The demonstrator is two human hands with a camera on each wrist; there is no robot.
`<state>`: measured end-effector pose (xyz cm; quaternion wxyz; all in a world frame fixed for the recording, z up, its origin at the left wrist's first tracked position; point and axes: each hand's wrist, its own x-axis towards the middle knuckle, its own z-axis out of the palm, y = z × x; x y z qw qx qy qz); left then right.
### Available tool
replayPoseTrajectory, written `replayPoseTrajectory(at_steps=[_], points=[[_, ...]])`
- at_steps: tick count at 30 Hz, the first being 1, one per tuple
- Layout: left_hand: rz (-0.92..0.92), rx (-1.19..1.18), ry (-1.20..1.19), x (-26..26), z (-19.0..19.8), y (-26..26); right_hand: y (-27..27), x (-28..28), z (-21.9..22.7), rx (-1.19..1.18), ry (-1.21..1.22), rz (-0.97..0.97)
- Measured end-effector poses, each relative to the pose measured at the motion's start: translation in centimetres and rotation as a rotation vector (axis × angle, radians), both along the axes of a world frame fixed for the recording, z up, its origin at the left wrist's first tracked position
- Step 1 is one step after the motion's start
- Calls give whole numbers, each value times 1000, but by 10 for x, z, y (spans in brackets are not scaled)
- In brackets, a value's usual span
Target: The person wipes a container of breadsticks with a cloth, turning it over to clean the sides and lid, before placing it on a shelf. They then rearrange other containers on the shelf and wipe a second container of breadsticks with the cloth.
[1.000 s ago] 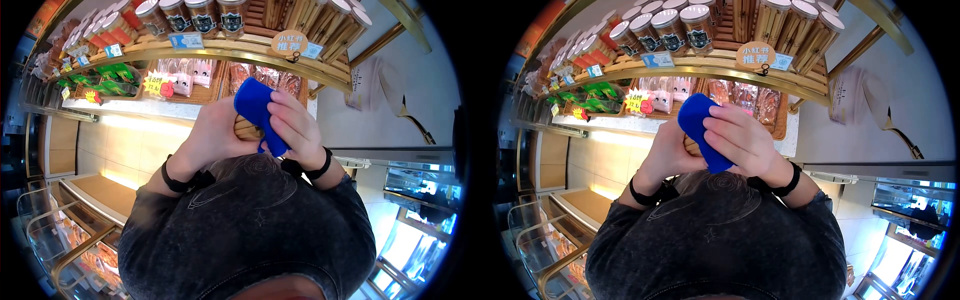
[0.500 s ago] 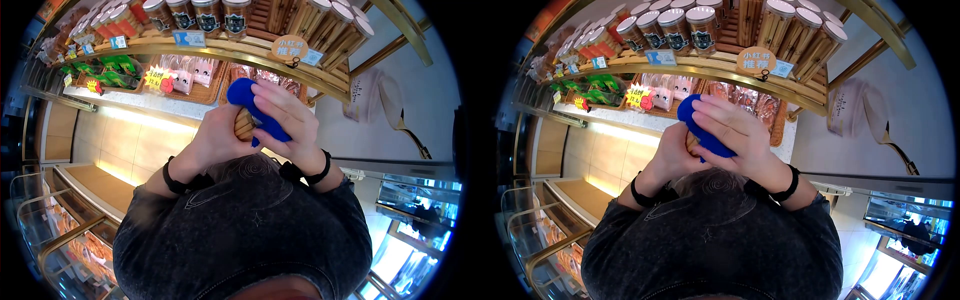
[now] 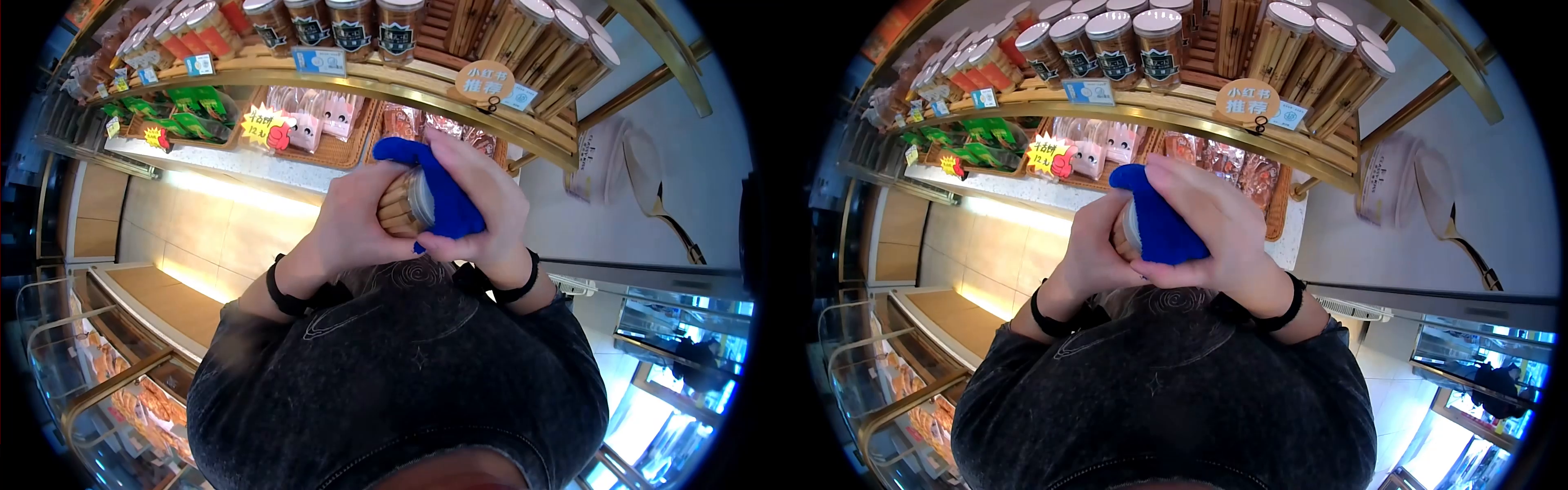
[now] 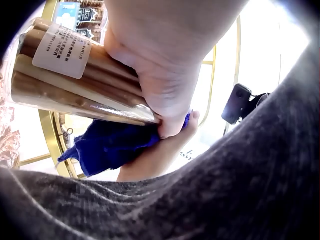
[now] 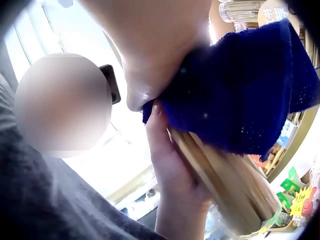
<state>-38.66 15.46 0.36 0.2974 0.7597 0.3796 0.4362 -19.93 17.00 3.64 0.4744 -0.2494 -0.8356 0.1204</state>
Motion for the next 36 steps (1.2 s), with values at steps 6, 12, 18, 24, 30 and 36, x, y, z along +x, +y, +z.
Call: replayPoseTrajectory(at_steps=[6,12,18,24,30,36], points=[[-23,-25,-73,2,0,-1,-8,1,-2,234,6,28],[27,-342,-99,-6,-2,-4,8,-11,3,264,-26,118],[92,39,-49,-5,-4,2,-8,-21,1,81,23,-136],[46,-123,-19,-11,-10,-2,10,-14,-1,324,-33,152],[25,-18,-165,0,-5,-3,0,-10,-7,369,-44,32],[172,63,-155,4,-12,-5,-5,-17,-9,45,101,-149]])
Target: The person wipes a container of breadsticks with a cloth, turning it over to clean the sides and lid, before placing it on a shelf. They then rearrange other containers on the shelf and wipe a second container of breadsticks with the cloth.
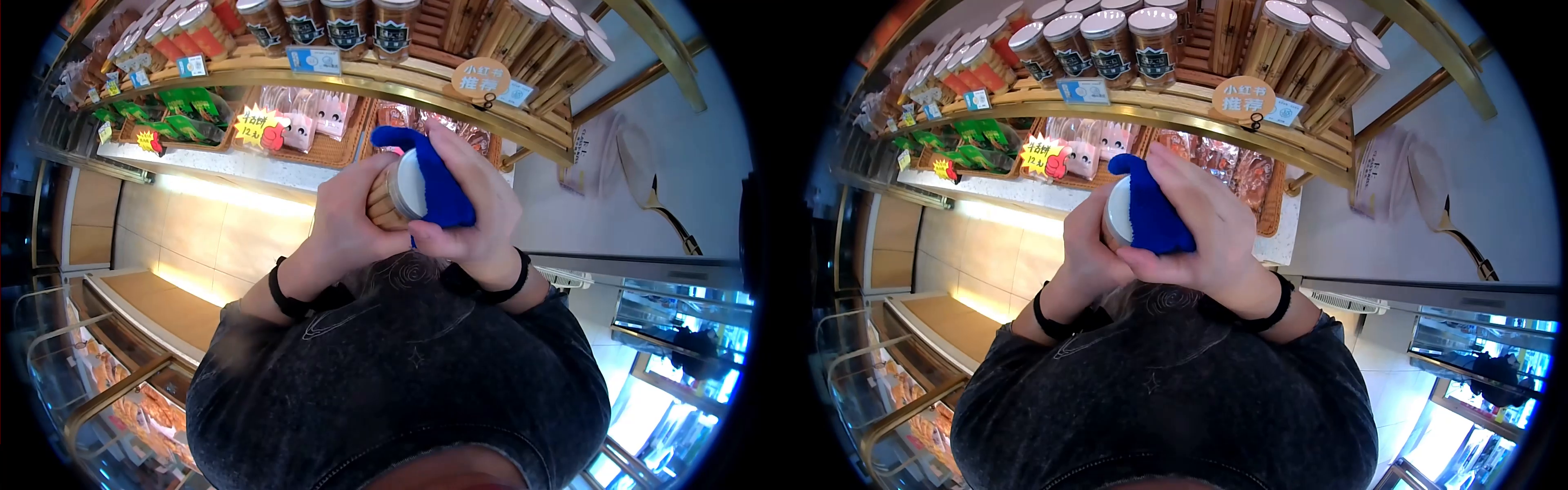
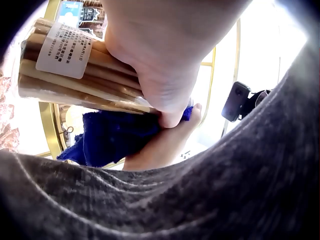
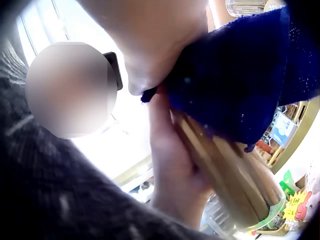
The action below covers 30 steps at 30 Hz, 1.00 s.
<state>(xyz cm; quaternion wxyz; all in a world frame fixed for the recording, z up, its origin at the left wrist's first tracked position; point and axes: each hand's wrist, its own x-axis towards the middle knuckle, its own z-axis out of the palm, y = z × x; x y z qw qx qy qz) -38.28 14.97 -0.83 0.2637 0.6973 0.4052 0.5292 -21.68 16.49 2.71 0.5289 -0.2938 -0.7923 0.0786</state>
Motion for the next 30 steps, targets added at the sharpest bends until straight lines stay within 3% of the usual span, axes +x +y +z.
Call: replayPoseTrajectory(at_steps=[3,5,8,11,15,21,28,30], points=[[-53,-39,-7,0,-5,-1,-3,3,10,7,-46,-5],[-95,-73,-13,1,-4,-3,-2,8,10,182,-152,66],[-87,-49,30,7,-5,-3,-11,15,-2,198,-130,-54],[-32,-28,1,15,-5,-1,-16,17,-1,35,-56,-148],[-16,18,14,21,-2,-4,-22,24,-1,48,-7,-153],[-94,-108,114,34,2,-12,-24,51,-15,229,-65,49],[-62,-130,318,67,10,-20,-27,70,-7,-82,-45,27],[107,55,481,77,13,-21,-35,79,-9,-299,141,84]])
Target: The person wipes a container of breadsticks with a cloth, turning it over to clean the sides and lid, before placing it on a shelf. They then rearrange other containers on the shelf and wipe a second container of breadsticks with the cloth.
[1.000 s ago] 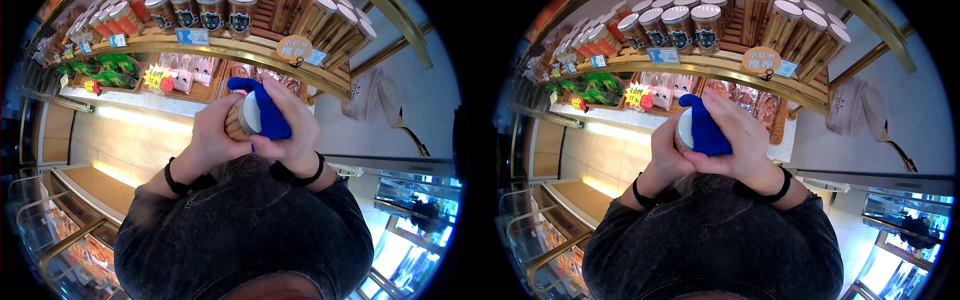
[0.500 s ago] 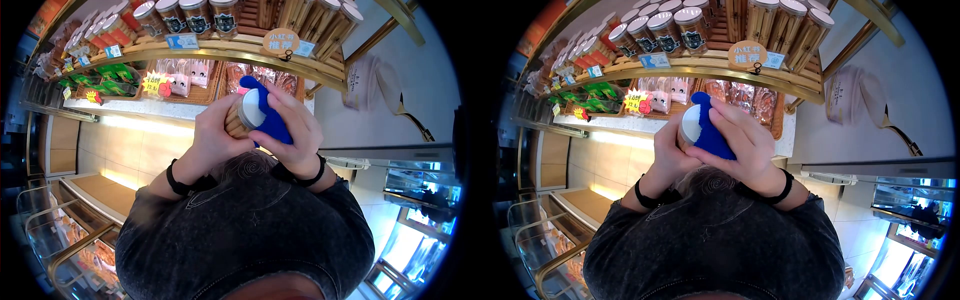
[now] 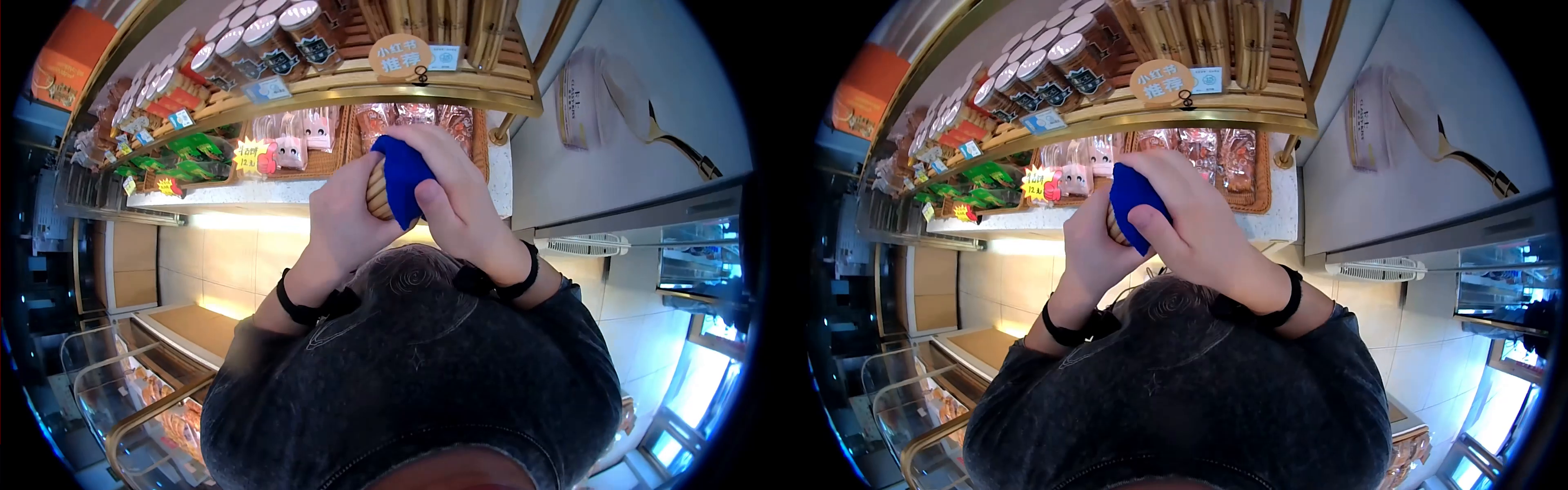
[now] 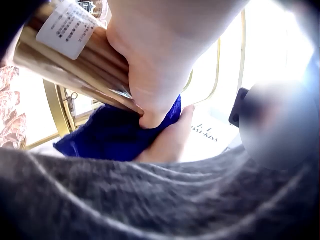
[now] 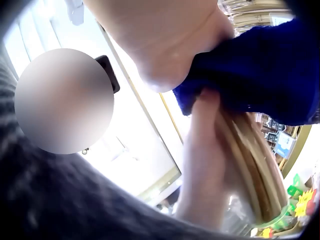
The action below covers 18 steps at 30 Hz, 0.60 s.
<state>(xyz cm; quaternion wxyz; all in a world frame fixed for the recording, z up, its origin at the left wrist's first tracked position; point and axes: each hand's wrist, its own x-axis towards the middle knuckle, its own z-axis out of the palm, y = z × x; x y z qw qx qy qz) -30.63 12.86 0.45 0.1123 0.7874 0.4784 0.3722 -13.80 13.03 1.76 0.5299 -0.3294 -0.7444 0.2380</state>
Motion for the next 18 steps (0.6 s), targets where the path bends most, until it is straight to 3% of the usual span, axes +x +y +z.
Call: replayPoseTrajectory(at_steps=[2,4,5,8,9,11,12,14,15,16,18], points=[[-57,84,76,9,3,1,-5,10,-3,-66,102,-8],[-113,94,228,18,4,0,-9,26,-3,-233,44,-15],[-163,64,242,22,4,-1,-10,40,4,-338,-62,54],[-238,-30,318,41,7,-6,-7,63,-1,-526,-46,159],[-258,-28,334,48,10,-9,-2,72,-6,-524,-26,142],[-317,-187,327,63,18,-15,5,86,-22,-364,86,361],[-321,-176,331,69,18,-15,4,92,-25,-353,88,355],[-458,-331,75,77,10,-13,2,104,-29,-298,237,339],[-524,-420,-39,80,3,-13,-6,107,-29,-496,435,382],[-582,-573,-180,85,0,-12,0,98,-36,-423,531,268],[-598,-662,-400,98,1,-15,-12,108,-41,-842,1208,599]])
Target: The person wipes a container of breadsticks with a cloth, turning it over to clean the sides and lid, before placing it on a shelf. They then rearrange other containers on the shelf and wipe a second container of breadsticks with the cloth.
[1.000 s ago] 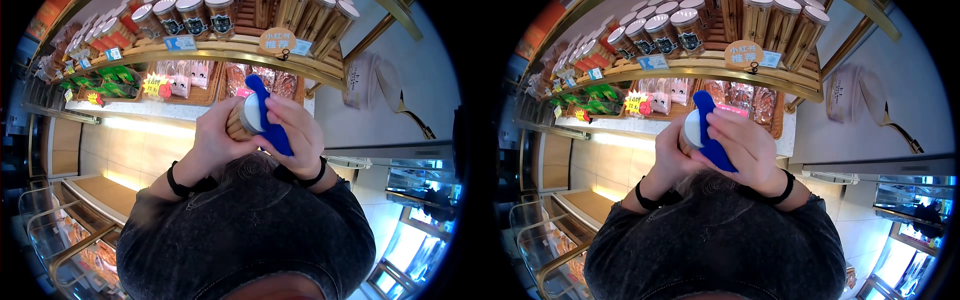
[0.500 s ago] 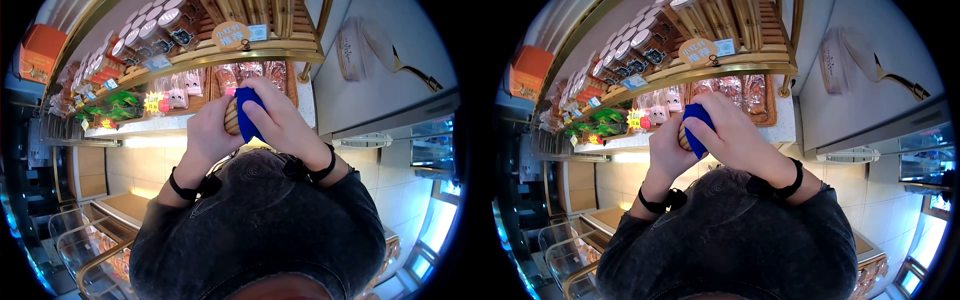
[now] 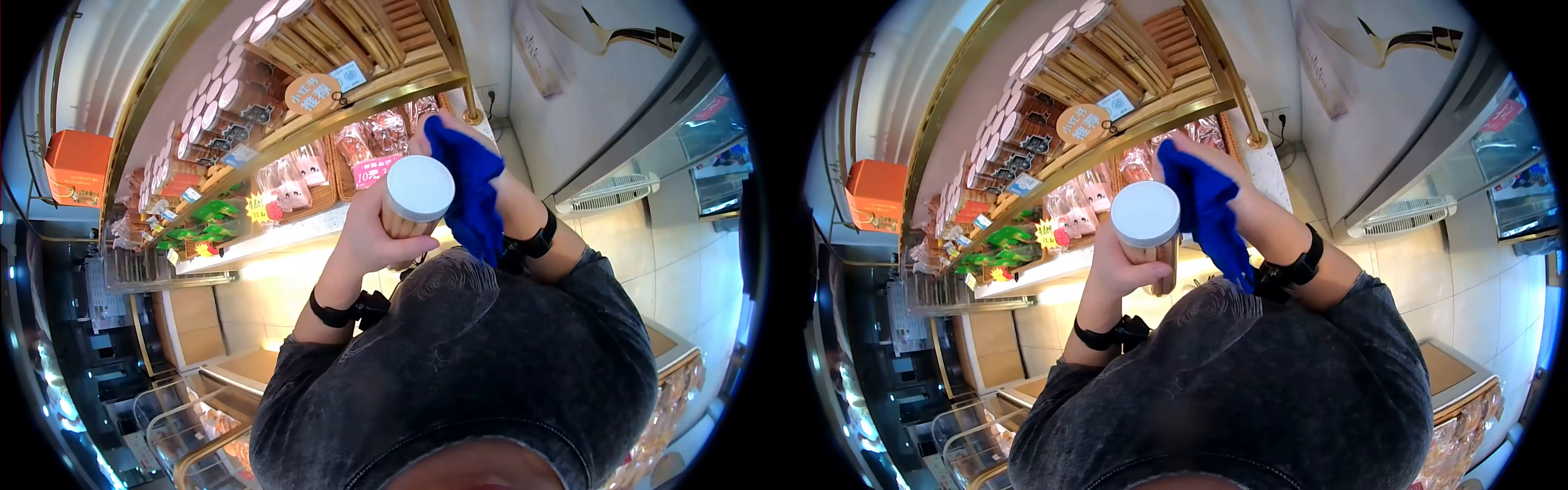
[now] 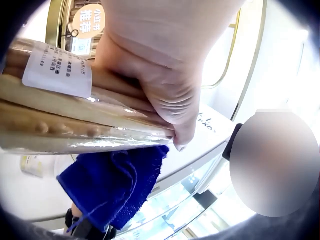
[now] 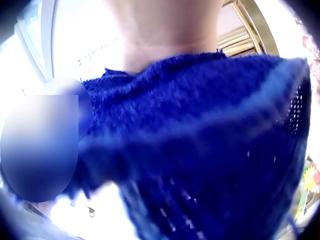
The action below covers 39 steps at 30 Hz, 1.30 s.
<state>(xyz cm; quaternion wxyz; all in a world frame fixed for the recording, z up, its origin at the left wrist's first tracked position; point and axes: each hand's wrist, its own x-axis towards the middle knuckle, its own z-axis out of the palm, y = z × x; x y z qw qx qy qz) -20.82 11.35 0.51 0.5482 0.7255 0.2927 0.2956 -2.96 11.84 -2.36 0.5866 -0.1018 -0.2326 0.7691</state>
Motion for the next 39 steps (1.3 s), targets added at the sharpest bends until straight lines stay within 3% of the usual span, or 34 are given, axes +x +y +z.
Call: replayPoseTrajectory(at_steps=[1,2,4,5,6,8,9,10,12,13,14,16,17,18,20,22,23,24,25,26,28,32,33,34,37,38,39], points=[[-1,4,-5,4,3,0,18,14,-34,229,23,153],[-26,46,-2,5,6,1,17,19,-33,280,268,276],[-47,84,-2,5,5,3,-16,16,-23,-60,269,-127],[-43,39,-16,2,1,5,-5,29,-41,-49,309,0],[-40,-4,-30,1,-2,6,-10,39,-54,-52,306,3],[-47,-3,-30,-2,-3,6,-28,49,-61,-179,-83,-135],[-58,-2,-28,-4,-3,7,-35,61,-93,-44,-328,-179],[-62,-6,-28,-7,-5,8,-40,61,-99,-49,-328,-182],[-70,-29,7,-15,-10,9,-52,61,-107,156,-866,-446],[-77,-37,5,-18,-10,10,-56,65,-108,60,-694,-347],[-83,-23,50,-20,-8,11,-58,63,-106,53,-700,-350],[-87,-11,88,-26,-9,14,-59,55,-95,174,-921,-499],[-130,-12,113,-29,-10,17,-53,52,-96,71,-710,-460],[-170,-13,139,-33,-11,21,-47,48,-88,74,-715,-455],[-196,-126,92,-37,-19,27,-32,25,-38,438,-1159,-590],[-227,-236,44,-43,-24,34,-20,-8,7,84,-153,-439],[-279,-339,41,-47,-26,37,-16,-15,6,511,-761,-625],[-331,-442,37,-49,-26,39,-9,-14,17,1138,-961,-635],[-327,-211,-7,-46,-15,33,-6,-18,18,1256,-1042,-613],[-470,-65,63,-47,-13,41,-3,-21,17,1374,-1121,-589],[-343,-229,156,-46,-1,40,10,-27,16,1261,-1104,-607],[32,-39,327,-40,5,27,21,-34,12,994,-1162,-551],[44,-32,322,-37,7,24,19,-37,15,845,-1181,-545],[121,64,355,-34,10,20,24,-38,13,860,-1179,-537],[311,283,516,-29,13,16,30,-44,18,24,-676,-161],[374,366,561,-25,15,16,29,-46,18,34,-680,-152],[388,371,557,-20,14,18,26,-49,14,-6,-306,-106]])
